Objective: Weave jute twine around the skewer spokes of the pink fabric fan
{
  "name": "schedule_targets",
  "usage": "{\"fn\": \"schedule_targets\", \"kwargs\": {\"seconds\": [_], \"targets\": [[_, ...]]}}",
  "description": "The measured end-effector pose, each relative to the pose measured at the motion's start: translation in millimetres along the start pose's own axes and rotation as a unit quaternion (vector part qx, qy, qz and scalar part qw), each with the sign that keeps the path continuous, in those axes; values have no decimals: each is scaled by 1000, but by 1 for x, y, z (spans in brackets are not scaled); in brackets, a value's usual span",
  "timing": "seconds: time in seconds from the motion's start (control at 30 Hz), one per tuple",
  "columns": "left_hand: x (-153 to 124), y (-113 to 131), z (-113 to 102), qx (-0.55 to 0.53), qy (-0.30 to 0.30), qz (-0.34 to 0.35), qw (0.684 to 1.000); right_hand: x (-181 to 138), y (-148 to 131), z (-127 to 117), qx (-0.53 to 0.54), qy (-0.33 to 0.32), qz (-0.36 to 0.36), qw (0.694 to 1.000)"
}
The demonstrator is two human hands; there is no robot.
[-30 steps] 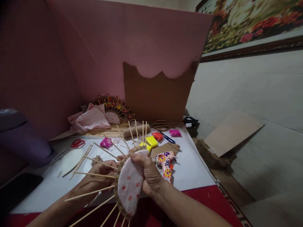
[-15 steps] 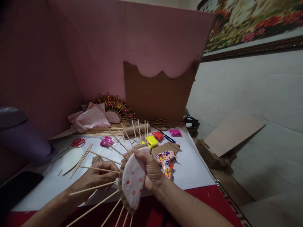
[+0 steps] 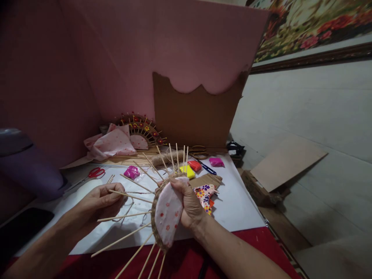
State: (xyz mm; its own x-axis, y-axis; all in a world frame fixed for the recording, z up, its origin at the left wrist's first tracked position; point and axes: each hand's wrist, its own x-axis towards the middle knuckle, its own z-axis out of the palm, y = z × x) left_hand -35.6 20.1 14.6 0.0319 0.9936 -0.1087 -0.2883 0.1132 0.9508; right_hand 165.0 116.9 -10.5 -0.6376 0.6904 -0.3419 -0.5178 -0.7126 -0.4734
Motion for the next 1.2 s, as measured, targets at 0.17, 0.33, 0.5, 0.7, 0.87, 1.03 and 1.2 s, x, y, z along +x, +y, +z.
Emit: {"fn": "schedule_targets", "kwargs": {"seconds": [0.17,0.33,0.5,0.7,0.87,1.03,1.2], "targets": [[-4,4,1,-13,14,22,1000,0,0,-1,-13,2,3,1000],[-5,4,1,30,31,30,999,0,-1,-1,-28,-25,-3,999],[-10,10,-8,172,40,38,984,2,-1,-1,-25,-10,-18,999],[-26,31,4,417,60,105,901,3,0,0,-8,31,-38,999],[-39,24,23,527,83,169,829,3,-1,3,-7,55,-51,997],[-46,14,21,474,114,152,860,0,-6,5,-6,58,-68,996],[-41,8,17,312,135,68,938,-1,-9,7,20,38,-88,995]]}}
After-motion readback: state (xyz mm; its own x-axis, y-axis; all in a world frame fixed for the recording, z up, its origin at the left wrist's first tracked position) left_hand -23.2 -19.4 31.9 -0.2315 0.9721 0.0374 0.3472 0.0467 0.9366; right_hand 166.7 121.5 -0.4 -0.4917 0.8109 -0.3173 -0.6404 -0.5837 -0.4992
